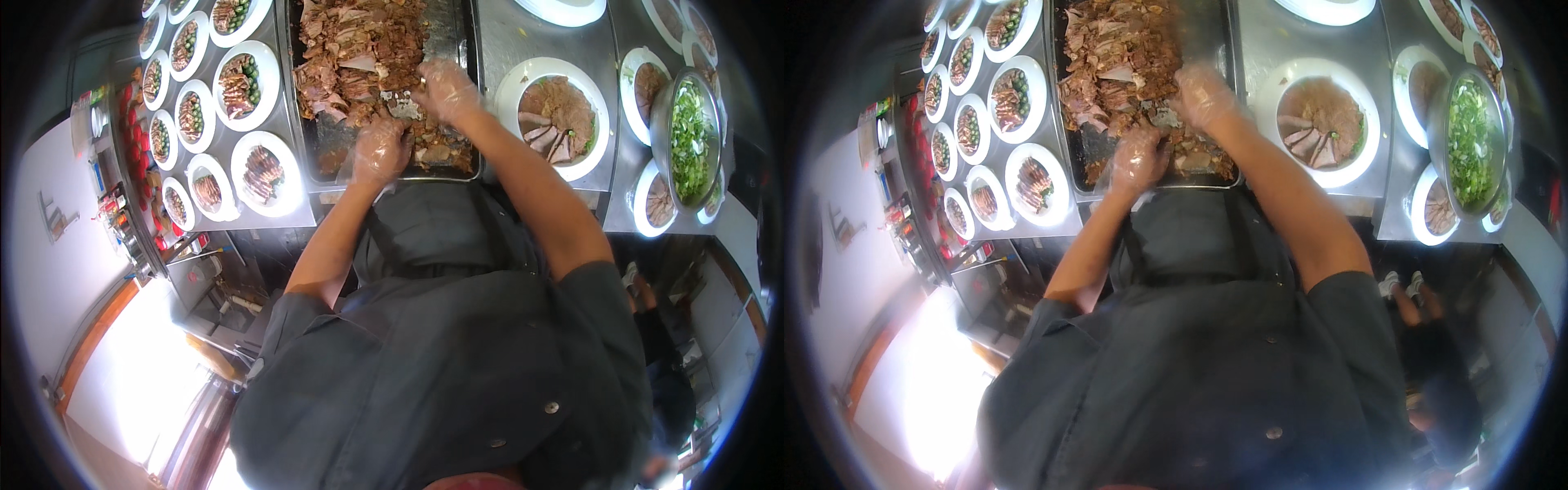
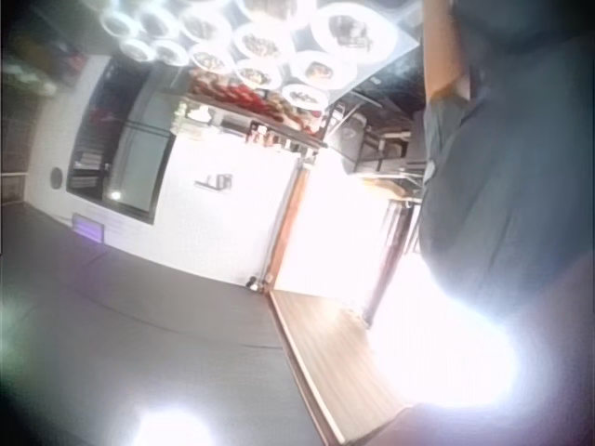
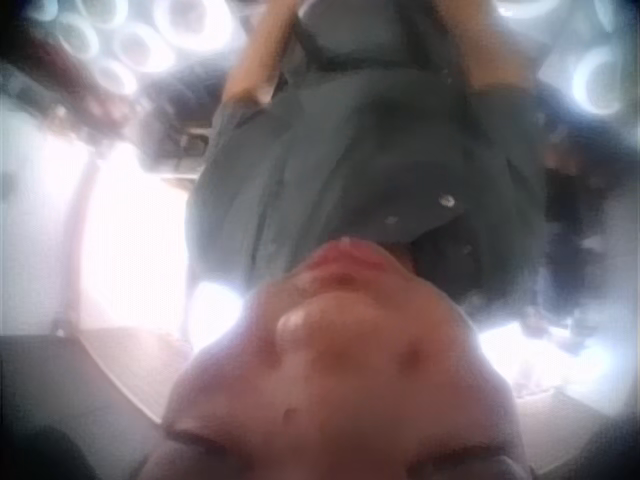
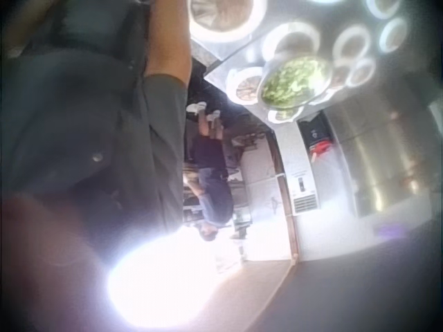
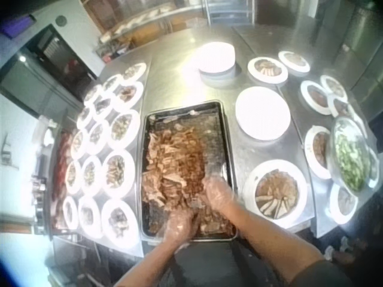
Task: The person assembles multiple dishes by placing shredded meat and chopped green vegetables onto white plates arranged on a stainless steel counter. They use gloved hands to pick up portions of meat from a large tray and arrange them over a bed of greens on each plate.
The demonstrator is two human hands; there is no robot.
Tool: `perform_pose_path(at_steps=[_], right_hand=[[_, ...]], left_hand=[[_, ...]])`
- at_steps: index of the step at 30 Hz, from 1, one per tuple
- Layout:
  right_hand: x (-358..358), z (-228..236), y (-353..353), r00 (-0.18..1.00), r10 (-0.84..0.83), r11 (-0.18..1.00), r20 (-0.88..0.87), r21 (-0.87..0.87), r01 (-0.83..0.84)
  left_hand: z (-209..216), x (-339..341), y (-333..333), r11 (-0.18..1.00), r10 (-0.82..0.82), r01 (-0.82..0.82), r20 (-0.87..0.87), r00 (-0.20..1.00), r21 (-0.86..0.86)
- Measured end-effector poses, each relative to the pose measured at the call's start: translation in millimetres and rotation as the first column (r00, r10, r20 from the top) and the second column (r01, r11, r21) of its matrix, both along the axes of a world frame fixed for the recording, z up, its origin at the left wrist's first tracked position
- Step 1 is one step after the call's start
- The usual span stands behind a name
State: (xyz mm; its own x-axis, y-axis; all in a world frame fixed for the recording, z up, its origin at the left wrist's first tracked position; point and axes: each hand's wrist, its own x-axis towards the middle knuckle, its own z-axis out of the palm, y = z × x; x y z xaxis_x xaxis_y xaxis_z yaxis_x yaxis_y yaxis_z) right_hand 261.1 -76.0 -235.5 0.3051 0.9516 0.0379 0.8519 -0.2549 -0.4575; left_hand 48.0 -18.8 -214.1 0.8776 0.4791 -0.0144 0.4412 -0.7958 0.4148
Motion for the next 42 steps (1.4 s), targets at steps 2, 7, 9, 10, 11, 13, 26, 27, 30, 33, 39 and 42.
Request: perform_pose_path(at_steps=[2,7,9,10,11,13,26,27,30,33,39,42], right_hand=[[-7,-6,0,0.988,-0.033,0.973,-0.151,-0.229,-0.003],[-10,29,-21,0.75,-0.304,0.935,-0.588,-0.336,0.116],[-5,29,-36,0.569,-0.377,0.925,-0.731,-0.274,0.261],[-2,28,-44,0.447,-0.361,0.922,-0.818,-0.242,0.302],[0,25,-50,0.317,-0.331,0.913,-0.889,-0.215,0.347],[4,32,-53,-0.036,-0.291,0.899,-0.956,-0.286,0.332],[-14,71,-72,-0.082,-0.107,0.739,-0.991,-0.134,0.66],[-14,68,-73,-0.065,-0.102,0.713,-0.993,-0.118,0.691],[-17,52,-81,0.087,-0.191,0.692,-0.978,-0.071,0.718],[-39,27,-80,0.157,-0.216,0.761,-0.964,-0.065,0.645],[-26,71,-87,-0.374,-0.05,0.702,-0.926,-0.299,0.646],[-15,76,-101,-0.402,0.05,0.705,-0.914,-0.253,0.663]], left_hand=[[0,-1,-1,0.973,0.17,-0.16,0.046,0.984,-0.164],[-4,-15,9,0.859,0.464,-0.425,0.084,0.882,-0.286],[7,-14,15,0.854,0.479,-0.422,0.145,0.866,-0.304],[10,-14,16,0.827,0.505,-0.428,0.144,0.851,-0.365],[13,-12,16,0.796,0.529,-0.432,0.14,0.837,-0.424],[25,-5,12,0.742,0.527,-0.415,0.075,0.847,-0.527],[48,39,0,0.585,0.343,-0.255,-0.049,0.938,-0.77],[41,35,2,0.693,0.345,-0.252,0.004,0.939,-0.676],[54,50,0,0.354,0.455,-0.235,-0.053,0.889,-0.905],[81,77,-20,-0.076,0.485,-0.225,-0.233,0.843,-0.971],[61,72,-18,0.366,0.347,-0.189,-0.055,0.936,-0.911],[71,72,-12,0.614,0.2,-0.122,0.004,0.98,-0.78]])
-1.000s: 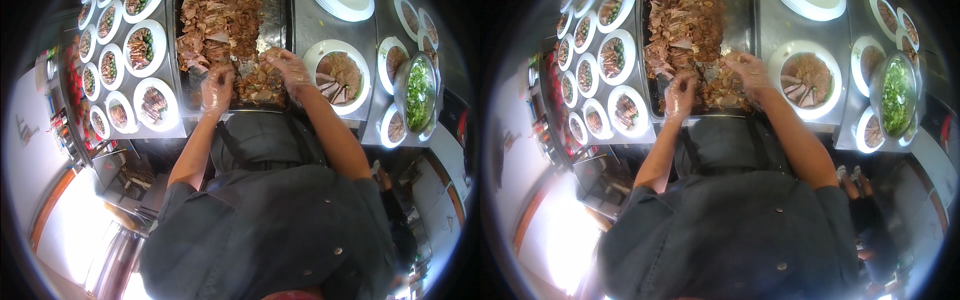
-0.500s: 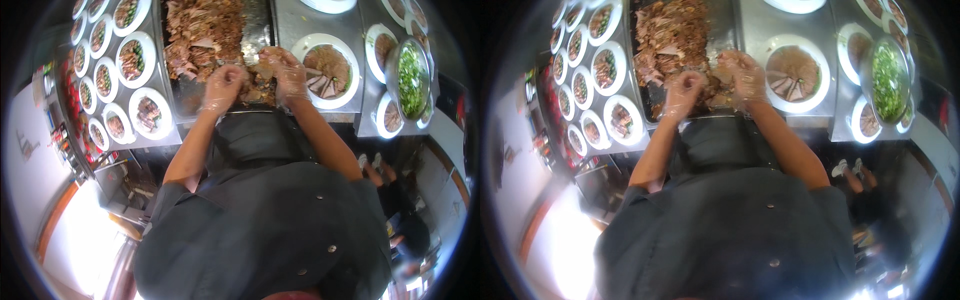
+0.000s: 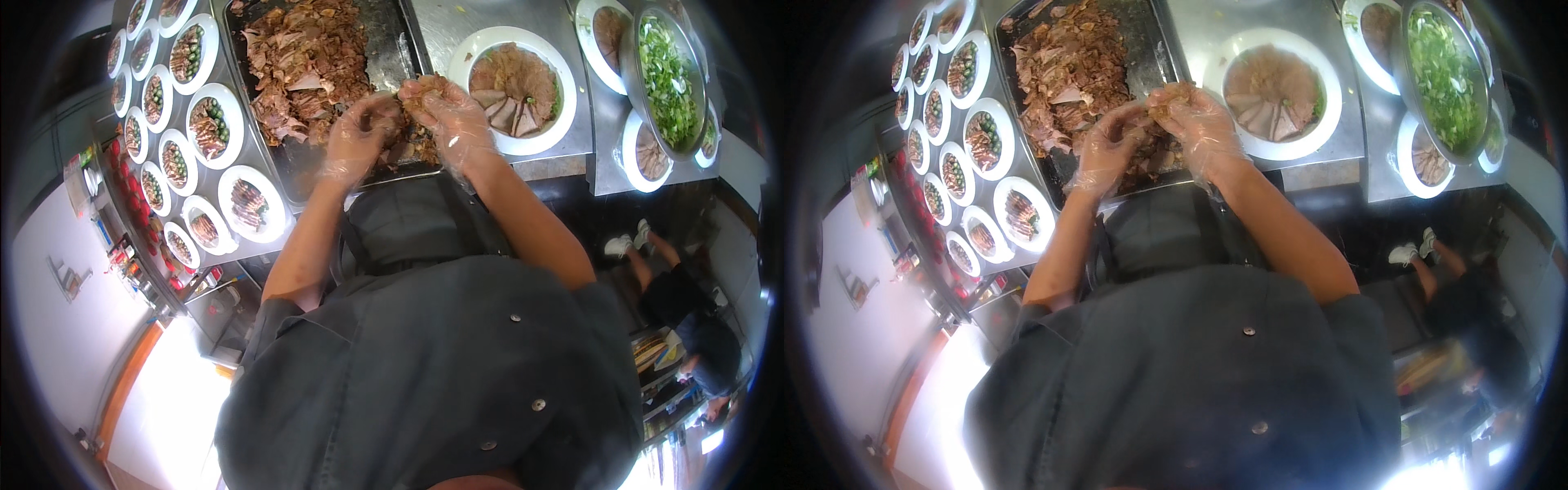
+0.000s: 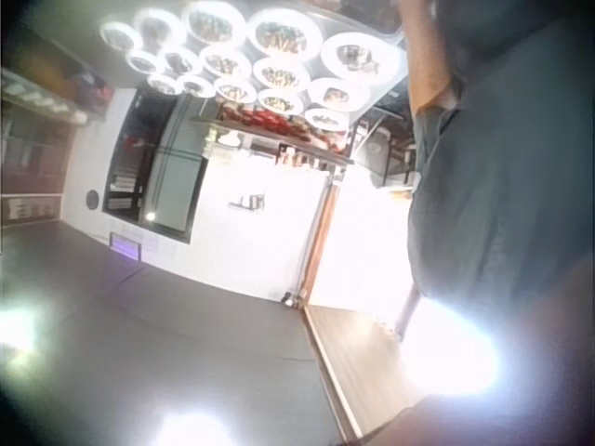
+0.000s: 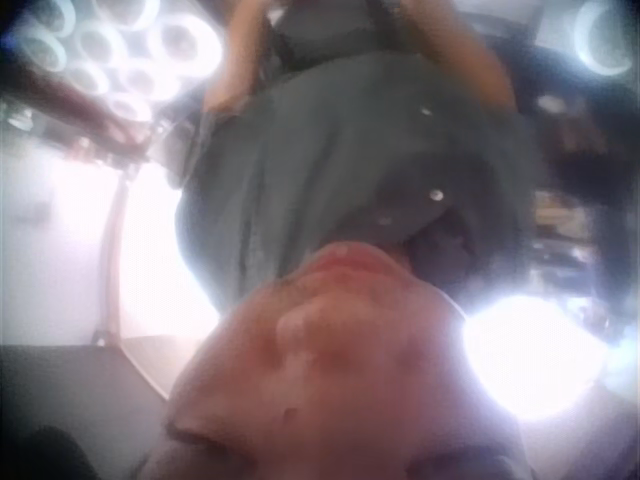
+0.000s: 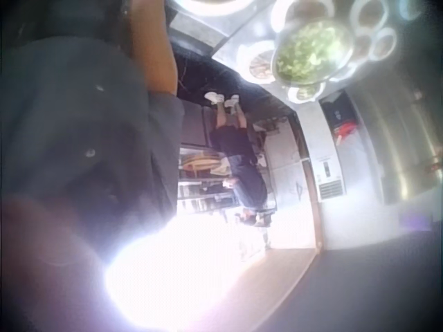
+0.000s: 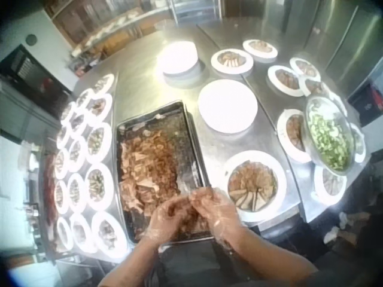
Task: The person assembles multiple dishes by placing shredded meat and chopped green vegetables onto white plates arranged on a stainless steel counter. They use gloved hands to pick up portions of meat from a large tray and arrange them over a bed of greens on each plate.
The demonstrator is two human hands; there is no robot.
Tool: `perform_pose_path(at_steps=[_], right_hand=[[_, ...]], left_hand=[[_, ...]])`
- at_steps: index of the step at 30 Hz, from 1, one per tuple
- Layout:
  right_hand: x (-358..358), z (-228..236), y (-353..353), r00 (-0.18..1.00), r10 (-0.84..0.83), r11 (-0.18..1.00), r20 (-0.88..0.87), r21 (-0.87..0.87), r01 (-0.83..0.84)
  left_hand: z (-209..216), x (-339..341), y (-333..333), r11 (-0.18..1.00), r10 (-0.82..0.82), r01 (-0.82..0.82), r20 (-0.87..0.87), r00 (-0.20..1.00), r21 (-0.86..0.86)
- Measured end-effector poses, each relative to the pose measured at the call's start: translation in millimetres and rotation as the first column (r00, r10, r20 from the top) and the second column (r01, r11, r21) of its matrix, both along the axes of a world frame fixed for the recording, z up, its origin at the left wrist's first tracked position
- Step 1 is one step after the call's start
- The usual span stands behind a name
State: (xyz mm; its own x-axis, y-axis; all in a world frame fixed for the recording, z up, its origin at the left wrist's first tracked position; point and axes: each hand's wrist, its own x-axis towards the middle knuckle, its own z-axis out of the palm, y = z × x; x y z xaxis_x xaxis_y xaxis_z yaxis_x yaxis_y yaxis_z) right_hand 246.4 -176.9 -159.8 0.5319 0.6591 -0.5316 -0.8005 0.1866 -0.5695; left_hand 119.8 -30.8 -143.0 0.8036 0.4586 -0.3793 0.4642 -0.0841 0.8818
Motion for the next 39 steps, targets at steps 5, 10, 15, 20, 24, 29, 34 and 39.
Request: perform_pose_path(at_steps=[5,10,15,20,24,29,34,39], right_hand=[[18,44,-44,0.995,0.074,0.982,0.063,-0.176,-0.062],[27,57,-97,0.97,-0.127,0.889,0.205,-0.409,0.203],[43,35,-144,0.915,-0.231,0.824,0.33,-0.434,0.364],[45,24,-162,0.84,-0.331,0.799,0.429,-0.346,0.492],[51,20,-164,0.786,-0.382,0.785,0.486,-0.279,0.554],[70,26,-151,0.475,0.058,0.709,0.878,-0.371,0.6],[88,13,-123,0.022,0.435,0.755,0.9,-0.378,0.536],[67,-20,-147,-0.151,0.53,0.747,0.834,-0.375,0.549]], left_hand=[[4,27,-2,0.77,-0.248,0.221,-0.039,0.968,0.598],[-11,117,-46,0.816,-0.453,0.358,0.117,0.884,0.453],[-33,177,-90,0.62,-0.555,0.449,-0.044,0.83,0.644],[-44,194,-87,0.642,-0.572,0.516,-0.093,0.815,0.567],[-31,189,-82,0.825,-0.505,0.473,0.027,0.863,0.309],[-23,169,-58,0.878,-0.064,0.12,0.135,0.989,-0.464],[-13,143,-33,0.727,0.158,-0.042,0.107,0.982,-0.685],[-24,120,-34,0.788,0.13,-0.101,0.004,0.991,-0.607]])
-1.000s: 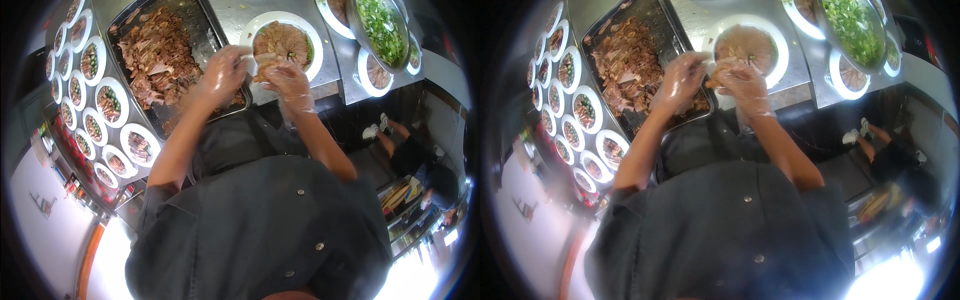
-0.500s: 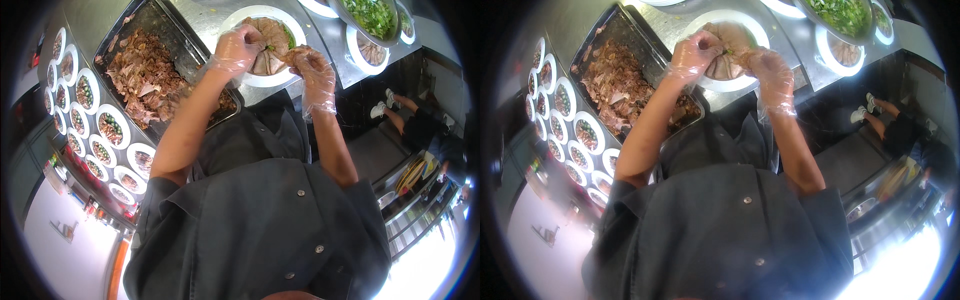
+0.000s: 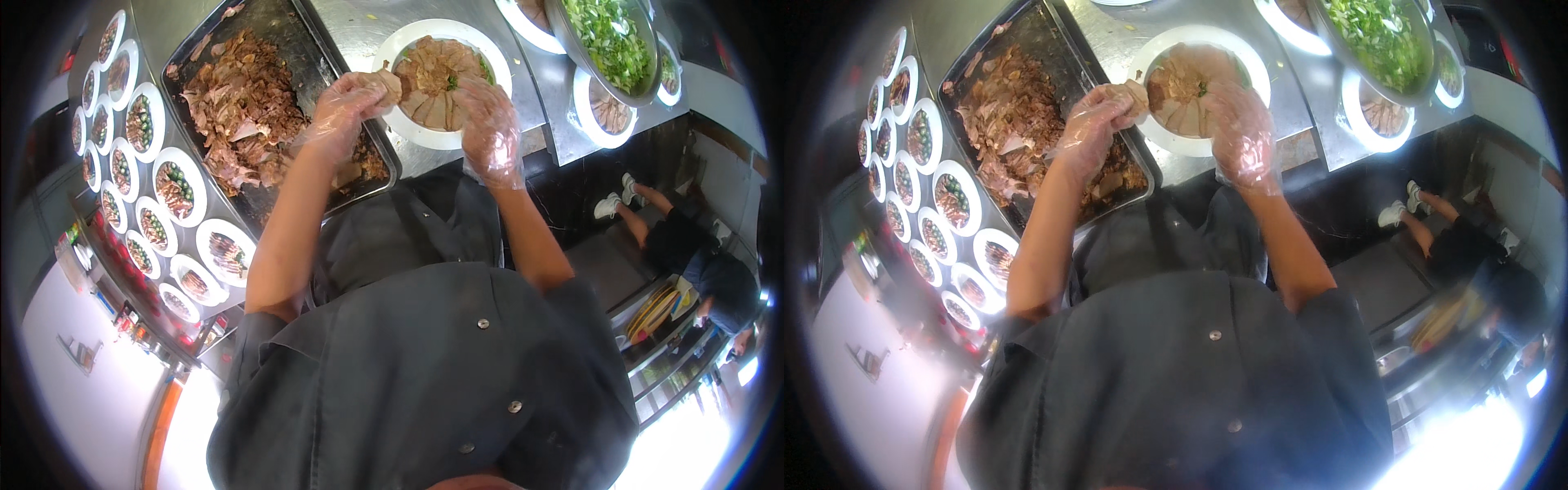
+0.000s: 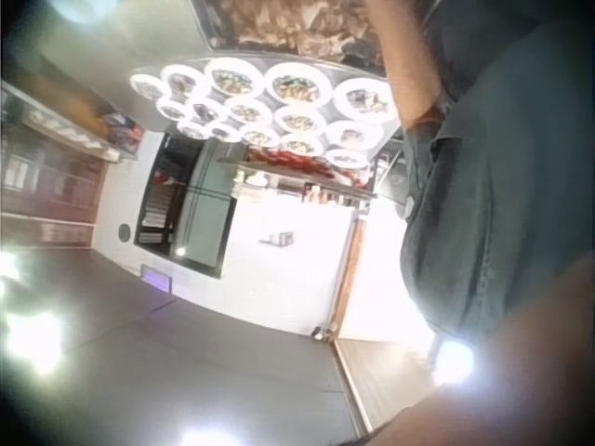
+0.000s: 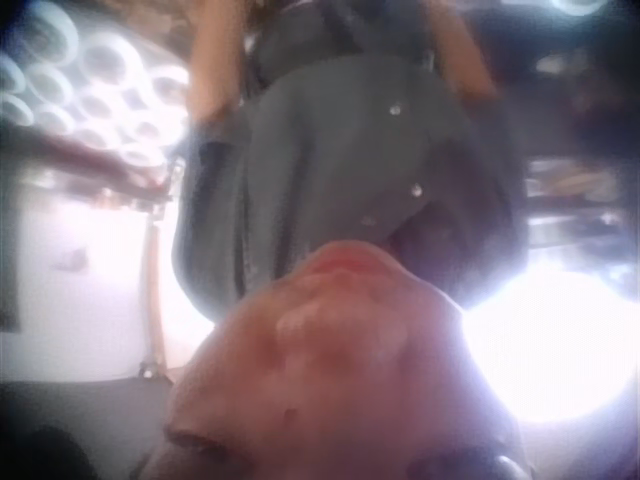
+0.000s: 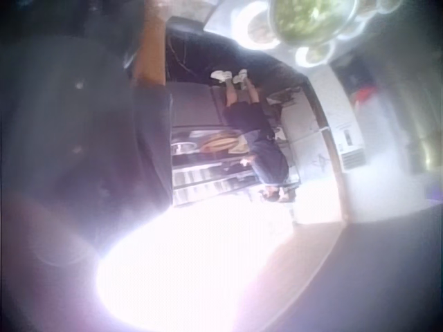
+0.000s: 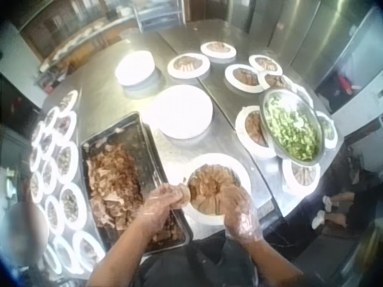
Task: The person assembles multiple dishes by placing shredded meat and chopped green vegetables onto white plates arranged on a stainless steel counter. They use gloved hands to pick up portions of meat from a large tray and arrange them over a bed of greens on each plate.
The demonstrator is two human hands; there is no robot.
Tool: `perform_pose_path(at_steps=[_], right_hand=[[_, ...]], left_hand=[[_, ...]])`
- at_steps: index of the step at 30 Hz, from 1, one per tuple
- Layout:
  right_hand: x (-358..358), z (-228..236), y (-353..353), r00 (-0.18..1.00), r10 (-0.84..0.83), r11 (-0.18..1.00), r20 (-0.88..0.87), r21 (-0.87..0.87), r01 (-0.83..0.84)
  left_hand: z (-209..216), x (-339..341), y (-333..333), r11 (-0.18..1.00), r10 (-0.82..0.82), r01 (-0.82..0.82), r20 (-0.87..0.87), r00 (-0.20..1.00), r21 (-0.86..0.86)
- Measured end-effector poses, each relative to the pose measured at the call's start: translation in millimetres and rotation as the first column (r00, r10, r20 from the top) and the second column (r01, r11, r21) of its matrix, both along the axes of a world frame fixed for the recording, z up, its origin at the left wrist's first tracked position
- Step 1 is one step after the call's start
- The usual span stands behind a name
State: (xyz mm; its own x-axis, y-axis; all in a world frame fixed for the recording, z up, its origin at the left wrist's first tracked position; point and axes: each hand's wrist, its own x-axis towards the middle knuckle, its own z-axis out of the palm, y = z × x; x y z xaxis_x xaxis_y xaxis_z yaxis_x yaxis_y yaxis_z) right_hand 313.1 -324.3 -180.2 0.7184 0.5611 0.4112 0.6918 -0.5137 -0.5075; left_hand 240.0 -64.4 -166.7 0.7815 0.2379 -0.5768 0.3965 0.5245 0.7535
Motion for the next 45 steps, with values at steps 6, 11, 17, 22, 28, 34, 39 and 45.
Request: perform_pose_path(at_steps=[6,11,17,22,28,34,39,45], right_hand=[[18,13,21,0.997,0.065,0.994,-0.052,0.086,-0.06],[54,-10,31,0.981,0.187,0.982,0.049,0.015,-0.188],[52,11,24,0.961,0.093,0.996,-0.26,0.027,-0.089],[42,32,26,0.842,-0.155,0.988,-0.516,-0.07,0.139],[49,20,16,0.922,-0.121,0.983,-0.368,-0.174,0.06],[42,36,10,0.867,-0.032,0.999,-0.497,0.006,0.04],[44,21,13,0.96,-0.042,0.998,-0.278,-0.057,0.027],[32,36,23,0.68,-0.178,0.936,-0.711,0.092,0.341]], left_hand=[[-8,0,-28,0.991,-0.119,0.127,-0.176,0.977,0.035],[-14,10,-50,0.997,-0.069,0.071,-0.125,0.99,0.014],[-4,15,-61,0.999,0.006,-0.003,-0.08,0.997,0.047],[-14,23,-63,0.996,0.053,-0.053,-0.002,0.999,0.077],[-9,40,-65,0.995,0.072,-0.079,-0.107,0.992,-0.059],[-12,45,-55,0.989,0.093,-0.102,-0.086,0.992,-0.111],[-7,35,-39,0.991,0.113,-0.118,-0.09,0.99,-0.056],[6,29,-45,0.999,-0.006,0.005,-0.016,1.0,-0.049]])
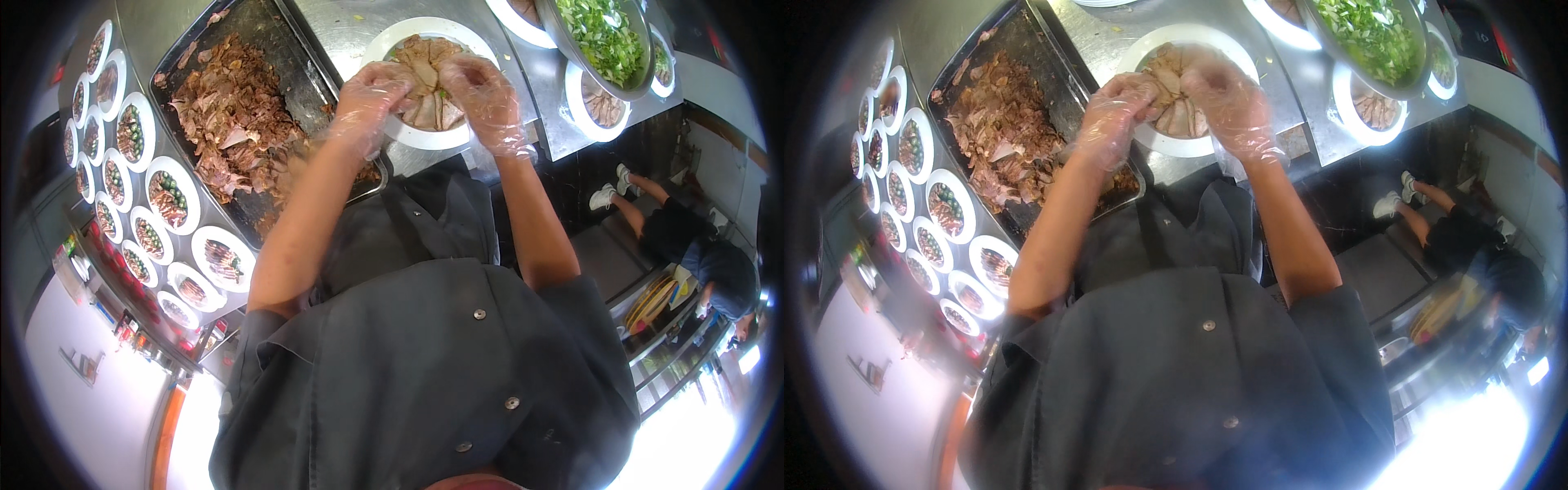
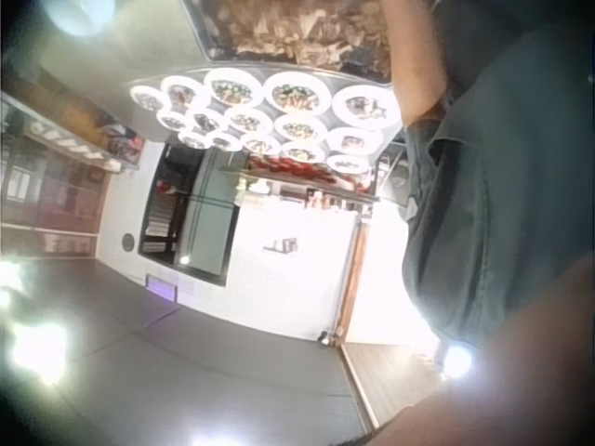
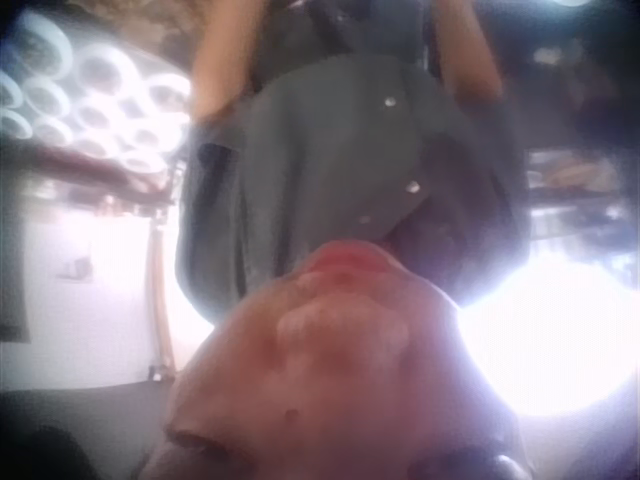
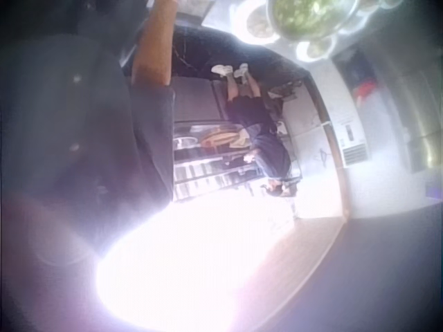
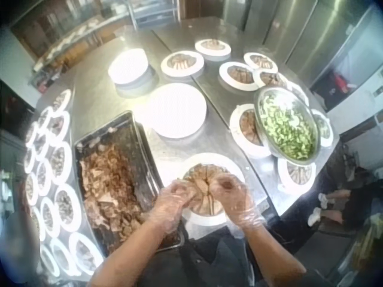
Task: The person assembles multiple dishes by placing shredded meat and chopped green vegetables onto white plates arranged on a stainless steel counter. They use gloved hands to pick up portions of meat from a large tray and arrange them over a bed of greens on each plate.
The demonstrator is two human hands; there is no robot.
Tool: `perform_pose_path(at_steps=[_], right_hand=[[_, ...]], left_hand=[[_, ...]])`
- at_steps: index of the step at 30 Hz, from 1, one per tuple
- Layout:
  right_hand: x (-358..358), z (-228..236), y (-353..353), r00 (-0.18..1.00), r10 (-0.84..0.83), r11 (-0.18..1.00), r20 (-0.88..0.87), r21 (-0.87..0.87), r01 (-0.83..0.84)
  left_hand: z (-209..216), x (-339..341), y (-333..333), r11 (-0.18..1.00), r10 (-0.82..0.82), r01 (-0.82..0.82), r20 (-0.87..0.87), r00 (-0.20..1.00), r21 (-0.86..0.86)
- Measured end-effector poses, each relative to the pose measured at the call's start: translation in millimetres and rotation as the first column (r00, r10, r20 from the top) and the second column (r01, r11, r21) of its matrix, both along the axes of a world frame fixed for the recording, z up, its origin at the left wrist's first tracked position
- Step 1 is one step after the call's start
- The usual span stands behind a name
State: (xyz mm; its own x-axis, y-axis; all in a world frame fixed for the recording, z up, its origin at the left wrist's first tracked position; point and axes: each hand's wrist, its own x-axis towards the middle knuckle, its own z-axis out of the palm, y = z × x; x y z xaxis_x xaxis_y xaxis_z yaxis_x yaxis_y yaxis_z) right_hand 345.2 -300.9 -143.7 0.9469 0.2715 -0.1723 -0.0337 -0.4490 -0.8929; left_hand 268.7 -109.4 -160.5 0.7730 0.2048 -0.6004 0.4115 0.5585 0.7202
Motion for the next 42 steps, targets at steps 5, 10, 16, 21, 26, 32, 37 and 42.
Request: perform_pose_path(at_steps=[5,10,16,21,26,32,37,42], right_hand=[[9,-9,-1,0.998,0.036,0.999,-0.051,0.034,-0.034],[20,-35,-10,0.997,0.071,0.997,-0.027,-0.017,-0.071],[11,-28,-1,0.995,0.036,0.999,-0.092,-0.015,-0.038],[9,-23,1,0.997,0.049,0.996,-0.052,-0.07,-0.053],[7,-41,0,0.967,-0.119,0.971,-0.224,0.176,0.16],[10,-40,1,0.919,-0.161,0.912,-0.36,0.302,0.278],[11,-34,-6,0.951,-0.137,0.948,-0.277,0.241,0.207],[3,-34,-1,0.999,-0.012,1.0,0.043,0.015,0.011]], left_hand=[[3,8,-21,0.999,0.033,-0.032,-0.042,0.999,0.011],[3,15,-17,0.962,-0.093,0.103,-0.053,0.994,0.253],[-36,10,-10,0.708,-0.244,0.24,-0.089,0.966,0.665],[-35,9,-13,0.681,-0.24,0.218,-0.068,0.968,0.699],[-27,10,-16,0.645,-0.288,0.229,-0.046,0.956,0.729],[-21,10,-30,0.274,-0.365,0.088,0.019,0.931,0.958],[-33,12,-32,0.359,-0.341,0.137,-0.007,0.94,0.923],[-25,4,-29,0.425,-0.324,0.075,0.074,0.943,0.902]])
